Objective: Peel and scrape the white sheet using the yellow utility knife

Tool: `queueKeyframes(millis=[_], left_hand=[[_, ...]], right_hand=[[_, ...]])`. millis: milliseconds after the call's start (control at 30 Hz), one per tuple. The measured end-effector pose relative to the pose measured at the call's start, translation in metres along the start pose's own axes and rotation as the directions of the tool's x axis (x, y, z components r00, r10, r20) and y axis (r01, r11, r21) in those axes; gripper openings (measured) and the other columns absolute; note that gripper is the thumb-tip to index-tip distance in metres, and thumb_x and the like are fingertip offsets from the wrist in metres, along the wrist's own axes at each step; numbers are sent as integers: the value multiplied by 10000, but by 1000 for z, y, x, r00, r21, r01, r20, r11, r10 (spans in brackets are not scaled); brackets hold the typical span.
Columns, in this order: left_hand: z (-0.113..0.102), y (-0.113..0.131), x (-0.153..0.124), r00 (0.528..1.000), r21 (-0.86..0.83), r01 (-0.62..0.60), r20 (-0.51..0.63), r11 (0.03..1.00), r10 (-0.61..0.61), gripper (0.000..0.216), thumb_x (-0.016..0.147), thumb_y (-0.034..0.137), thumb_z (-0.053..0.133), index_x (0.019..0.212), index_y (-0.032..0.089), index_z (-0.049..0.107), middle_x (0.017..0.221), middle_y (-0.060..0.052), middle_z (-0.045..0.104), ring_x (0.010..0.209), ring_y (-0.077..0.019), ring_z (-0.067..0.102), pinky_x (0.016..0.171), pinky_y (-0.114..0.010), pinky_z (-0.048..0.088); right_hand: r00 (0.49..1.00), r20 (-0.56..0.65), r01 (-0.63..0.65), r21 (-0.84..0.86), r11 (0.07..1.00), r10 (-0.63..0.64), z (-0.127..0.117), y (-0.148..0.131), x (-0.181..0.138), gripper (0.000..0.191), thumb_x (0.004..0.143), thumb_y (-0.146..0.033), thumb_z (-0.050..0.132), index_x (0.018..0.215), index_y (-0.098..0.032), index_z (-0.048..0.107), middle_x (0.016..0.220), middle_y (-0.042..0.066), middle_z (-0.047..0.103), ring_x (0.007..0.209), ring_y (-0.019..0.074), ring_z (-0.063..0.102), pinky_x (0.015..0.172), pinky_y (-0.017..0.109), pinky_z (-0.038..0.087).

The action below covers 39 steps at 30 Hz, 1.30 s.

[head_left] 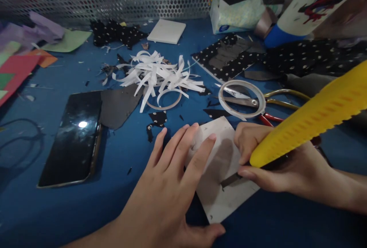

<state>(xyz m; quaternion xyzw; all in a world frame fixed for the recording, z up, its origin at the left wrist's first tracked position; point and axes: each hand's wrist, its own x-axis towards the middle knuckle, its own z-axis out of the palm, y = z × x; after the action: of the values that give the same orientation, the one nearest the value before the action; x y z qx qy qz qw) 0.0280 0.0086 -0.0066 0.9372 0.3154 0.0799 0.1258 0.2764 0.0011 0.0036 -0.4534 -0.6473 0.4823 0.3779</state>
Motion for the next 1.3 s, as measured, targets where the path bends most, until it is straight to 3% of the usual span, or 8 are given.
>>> queueKeyframes(millis=[533,867,1067,1300], left_hand=[[-1,0,-1,1000,-10,2,10,1000,-1,1247,708,736,667,1630,156,61,1682,-141,146,1543,-346,156,1236,-479,-12],[-2,1,-1,1000,-4,9,9,1000,-9,1263,693,723,682,1630,155,53,1686,-131,135,1545,-341,147,1236,-475,-21],[-2,1,-1,1000,-2,13,6,1000,-13,1260,693,701,691,1628,149,53,1685,-144,130,1548,-345,134,1236,-491,-8],[-2,1,-1,1000,-3,8,-2,1000,-8,1245,700,708,679,1628,150,66,1681,-151,144,1544,-351,153,1232,-502,4]], right_hand=[[1000,1,-18,26,999,18,-3,4,0,182,738,-154,826,786,-217,663,695,-8,673,635,133,632,537,204,517],[1000,-28,10,-57,998,-11,-3,0,2,219,766,-283,830,691,-218,635,598,-21,582,555,130,565,444,225,465],[1000,-19,16,-79,997,-17,-4,1,1,168,761,-212,797,712,-239,638,611,-42,585,563,114,561,468,212,466],[998,-27,47,-119,992,-50,-4,-1,3,249,801,-333,800,688,-240,598,589,-43,570,541,112,535,440,222,427]])
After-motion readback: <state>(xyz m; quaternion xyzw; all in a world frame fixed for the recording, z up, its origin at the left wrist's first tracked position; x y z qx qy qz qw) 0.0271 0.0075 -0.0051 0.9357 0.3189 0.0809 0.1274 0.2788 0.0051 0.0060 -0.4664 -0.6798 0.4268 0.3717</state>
